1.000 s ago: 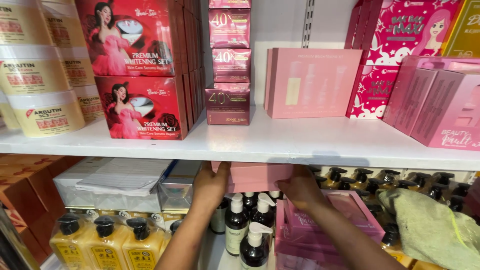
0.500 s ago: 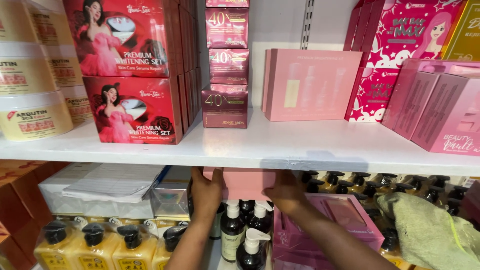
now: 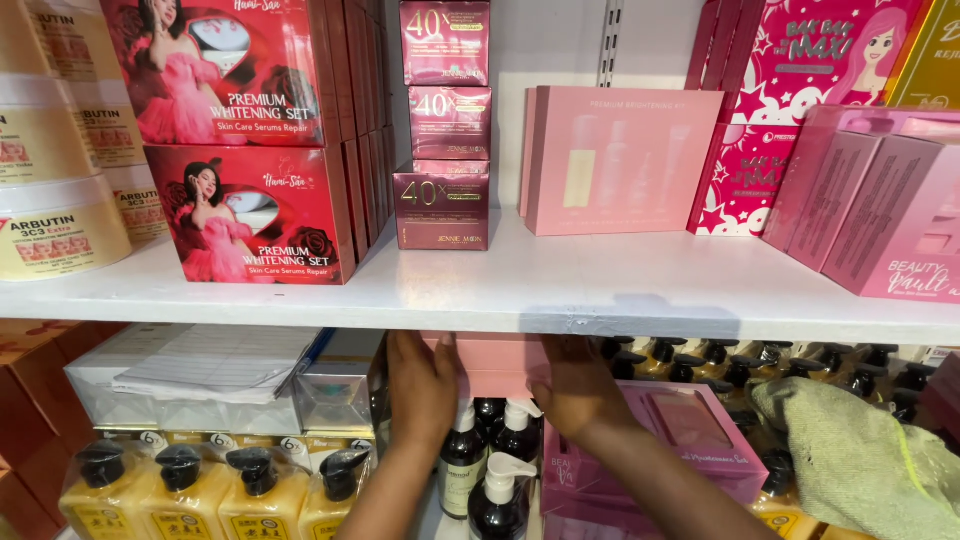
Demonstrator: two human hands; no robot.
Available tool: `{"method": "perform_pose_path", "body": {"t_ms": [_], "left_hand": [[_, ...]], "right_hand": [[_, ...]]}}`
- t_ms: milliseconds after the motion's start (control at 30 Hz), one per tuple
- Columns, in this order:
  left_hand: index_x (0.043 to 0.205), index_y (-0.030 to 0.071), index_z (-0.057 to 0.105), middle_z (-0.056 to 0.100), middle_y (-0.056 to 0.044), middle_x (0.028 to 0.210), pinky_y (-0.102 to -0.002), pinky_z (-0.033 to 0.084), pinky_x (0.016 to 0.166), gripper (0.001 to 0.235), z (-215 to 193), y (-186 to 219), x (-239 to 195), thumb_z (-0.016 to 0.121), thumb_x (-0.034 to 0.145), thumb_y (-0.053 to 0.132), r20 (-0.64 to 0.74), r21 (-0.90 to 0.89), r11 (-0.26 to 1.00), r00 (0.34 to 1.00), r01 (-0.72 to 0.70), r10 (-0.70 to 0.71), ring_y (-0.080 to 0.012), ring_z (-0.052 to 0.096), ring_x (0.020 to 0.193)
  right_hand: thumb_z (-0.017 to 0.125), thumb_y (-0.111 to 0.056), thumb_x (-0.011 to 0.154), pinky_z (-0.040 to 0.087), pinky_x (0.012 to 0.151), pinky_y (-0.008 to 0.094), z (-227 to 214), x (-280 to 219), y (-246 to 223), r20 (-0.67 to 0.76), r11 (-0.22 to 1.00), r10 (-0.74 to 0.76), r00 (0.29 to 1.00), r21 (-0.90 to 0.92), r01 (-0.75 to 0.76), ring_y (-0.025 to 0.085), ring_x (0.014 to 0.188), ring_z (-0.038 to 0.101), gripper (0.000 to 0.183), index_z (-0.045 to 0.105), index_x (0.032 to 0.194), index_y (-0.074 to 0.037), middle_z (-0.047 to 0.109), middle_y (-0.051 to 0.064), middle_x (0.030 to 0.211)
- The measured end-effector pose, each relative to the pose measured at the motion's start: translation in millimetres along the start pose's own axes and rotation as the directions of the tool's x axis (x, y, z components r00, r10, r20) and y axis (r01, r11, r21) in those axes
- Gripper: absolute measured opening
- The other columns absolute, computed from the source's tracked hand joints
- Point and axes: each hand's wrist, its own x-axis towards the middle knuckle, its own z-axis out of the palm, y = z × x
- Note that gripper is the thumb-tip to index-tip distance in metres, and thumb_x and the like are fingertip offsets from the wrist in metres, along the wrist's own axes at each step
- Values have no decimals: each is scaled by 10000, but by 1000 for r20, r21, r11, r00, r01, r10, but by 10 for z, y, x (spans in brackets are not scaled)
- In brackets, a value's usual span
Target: The person organizes cosmetic products on a white shelf, using a green cloth to wipe the surface and arrange boxes. They handle pink boxes, red boxes, and yellow bottles, moving them to different positions and stacking them neatly.
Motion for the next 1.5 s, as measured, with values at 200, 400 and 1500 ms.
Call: {"method": "perform_pose_path", "body": {"t_ms": [200, 400, 1500], "left_hand": [[1047, -21, 623, 592, -244, 1028, -538, 440, 969, 290, -359, 913, -263, 699, 824, 147, 39, 232, 942, 970, -244, 241, -440, 580, 1029], [997, -13, 674, 622, -164, 1017, -425, 517, 823, 178, -581, 1854, -146, 677, 843, 76, -53, -104, 797, 804, -594, 592, -309, 633, 959], [1503, 9, 295, 536, -210, 1442, -478, 445, 1130, 961, 1200, 1602, 2250, 802, 715, 221, 621, -66, 853, 691, 517, -371, -335, 565, 1336]], "right_hand": [[757, -149, 808, 520, 943, 453, -933, -330, -680, -234, 994, -81, 969, -87, 62, 366, 1050, 646, 297, 708, 1080, -40, 690, 159, 1084], [760, -42, 813, 542, 802, 392, -1715, -286, -579, -492, 922, -388, 780, -215, 323, 283, 910, 657, 132, 700, 928, -17, 628, 110, 955], [778, -200, 839, 510, 987, 460, -2269, 339, 543, -420, 993, 24, 907, -94, -70, 373, 1171, 649, 446, 670, 1235, -28, 675, 208, 1252]]}}
